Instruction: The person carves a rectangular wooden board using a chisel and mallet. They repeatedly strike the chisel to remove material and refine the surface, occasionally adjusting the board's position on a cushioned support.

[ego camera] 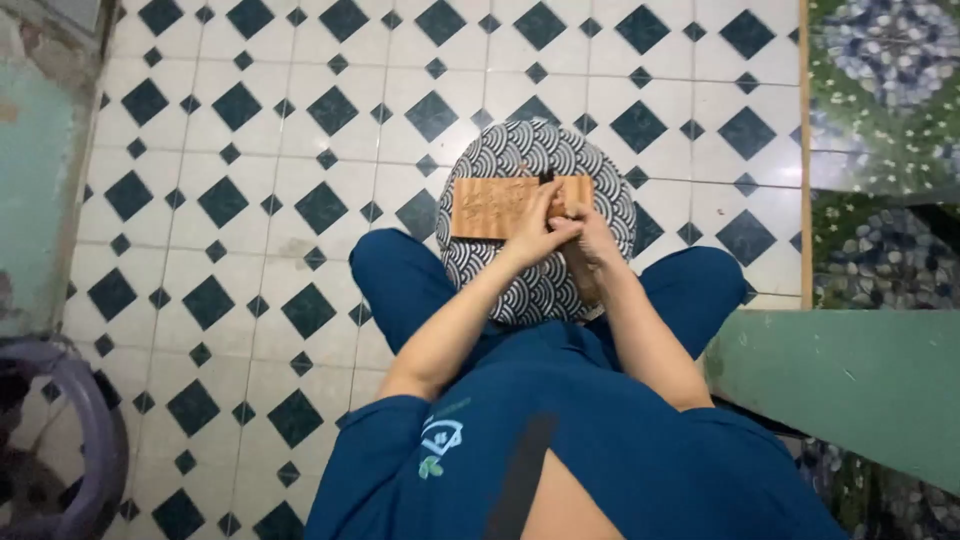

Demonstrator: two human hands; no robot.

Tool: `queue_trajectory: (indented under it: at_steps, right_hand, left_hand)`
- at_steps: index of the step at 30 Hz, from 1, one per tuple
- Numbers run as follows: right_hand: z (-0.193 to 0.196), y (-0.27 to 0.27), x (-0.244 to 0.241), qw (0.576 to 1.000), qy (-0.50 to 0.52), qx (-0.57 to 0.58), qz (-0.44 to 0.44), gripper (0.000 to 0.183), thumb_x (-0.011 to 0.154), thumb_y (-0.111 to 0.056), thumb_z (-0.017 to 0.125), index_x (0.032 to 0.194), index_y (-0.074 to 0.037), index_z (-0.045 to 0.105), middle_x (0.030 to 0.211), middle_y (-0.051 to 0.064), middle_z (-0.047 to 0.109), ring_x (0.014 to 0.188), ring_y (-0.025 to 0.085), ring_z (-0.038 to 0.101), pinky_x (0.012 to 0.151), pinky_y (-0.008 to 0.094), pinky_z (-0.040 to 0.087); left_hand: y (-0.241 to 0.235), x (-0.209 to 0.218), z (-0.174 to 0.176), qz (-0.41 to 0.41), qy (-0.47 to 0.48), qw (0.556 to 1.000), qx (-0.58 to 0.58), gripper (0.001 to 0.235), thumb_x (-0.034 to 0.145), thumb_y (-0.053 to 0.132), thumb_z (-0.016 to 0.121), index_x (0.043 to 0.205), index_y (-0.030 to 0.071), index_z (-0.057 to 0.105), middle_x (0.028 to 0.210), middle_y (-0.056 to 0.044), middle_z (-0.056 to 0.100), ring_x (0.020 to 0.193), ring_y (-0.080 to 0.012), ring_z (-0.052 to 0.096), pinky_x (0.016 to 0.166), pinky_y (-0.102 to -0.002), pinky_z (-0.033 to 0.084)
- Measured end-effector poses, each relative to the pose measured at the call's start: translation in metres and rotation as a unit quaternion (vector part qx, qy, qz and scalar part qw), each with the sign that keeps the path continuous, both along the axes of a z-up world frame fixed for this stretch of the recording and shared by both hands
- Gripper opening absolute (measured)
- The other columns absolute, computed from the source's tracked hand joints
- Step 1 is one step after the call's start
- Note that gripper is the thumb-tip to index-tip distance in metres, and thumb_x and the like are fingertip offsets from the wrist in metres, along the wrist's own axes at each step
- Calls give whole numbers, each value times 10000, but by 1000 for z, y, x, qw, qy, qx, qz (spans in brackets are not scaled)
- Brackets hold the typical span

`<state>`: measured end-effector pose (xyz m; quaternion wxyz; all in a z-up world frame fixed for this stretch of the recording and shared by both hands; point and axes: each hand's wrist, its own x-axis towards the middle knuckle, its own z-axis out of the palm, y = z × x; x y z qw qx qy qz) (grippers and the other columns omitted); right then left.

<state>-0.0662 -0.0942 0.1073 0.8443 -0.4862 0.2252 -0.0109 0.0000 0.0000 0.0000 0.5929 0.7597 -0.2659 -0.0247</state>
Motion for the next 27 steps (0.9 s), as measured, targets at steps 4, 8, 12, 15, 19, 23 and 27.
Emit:
queue_trajectory:
  at_steps: [4, 8, 12, 15, 19, 23, 27]
  right_hand:
    - [-6, -18, -2, 1000, -21, 16, 8, 433, 738, 99, 832, 1140, 40, 683, 1003, 198, 630, 922, 300, 707, 712, 408, 603]
    - [-35, -43, -4, 994, -61, 64, 56, 707, 735, 229, 696, 1372, -48, 565, 1242, 168, 593, 1063, 309, 693, 777, 400, 629]
    - [10, -22, -19, 993, -50, 44, 94, 1245, 707, 324, 639, 1682, -118, 3, 1702, 346, -8, 1528, 556, 211, 983, 610, 557]
    - [-12, -33, -39, 993, 30, 53, 105, 1263, 727, 345, 598, 1687, -207, -10, 1680, 346, 101, 1192, 557, 631, 692, 458, 668]
    - [-62, -51, -35, 981, 131, -32, 141, 620, 738, 166, 661, 1304, -73, 574, 1090, 220, 726, 658, 273, 713, 479, 424, 642]
    - [-30, -63, -40, 963, 113, -170, 176, 649, 791, 4, 797, 1400, -48, 579, 949, 197, 663, 663, 260, 635, 457, 405, 522]
    - [36, -72, -43, 935, -87, -282, 194, 776, 743, -48, 908, 1417, 58, 537, 1115, 313, 652, 975, 434, 704, 767, 506, 582]
  left_hand:
    - [5, -6, 13, -25, -36, 999, -15, 705, 834, 436, 886, 1403, 112, 623, 1333, -172, 618, 1293, -359, 598, 1130, -469, 443]
    - [12, -14, 16, -46, 39, 983, -175, 489, 905, 272, 829, 1334, 107, 661, 1342, -139, 632, 1307, -293, 591, 1140, -444, 411]
    - [17, -13, -4, 35, 21, 974, -222, 269, 930, 194, 802, 1145, 60, 710, 1242, -152, 661, 1237, -282, 625, 1116, -389, 418]
    - [23, -19, 32, 23, 102, 966, -238, 247, 950, 148, 792, 1164, 75, 692, 1270, -162, 668, 1241, -256, 609, 1106, -452, 416]
    - [23, -21, 51, 25, 104, 969, -222, 256, 926, 118, 811, 1158, 107, 703, 1153, -110, 706, 1121, -173, 638, 1043, -396, 469]
    - [24, -24, 42, 40, 81, 977, -191, 177, 877, 69, 816, 1019, 97, 713, 893, -92, 698, 907, -202, 690, 894, -350, 533]
    - [16, -15, 37, 81, 18, 985, -152, 156, 861, 174, 842, 904, 129, 699, 770, -48, 660, 750, -229, 668, 785, -290, 523]
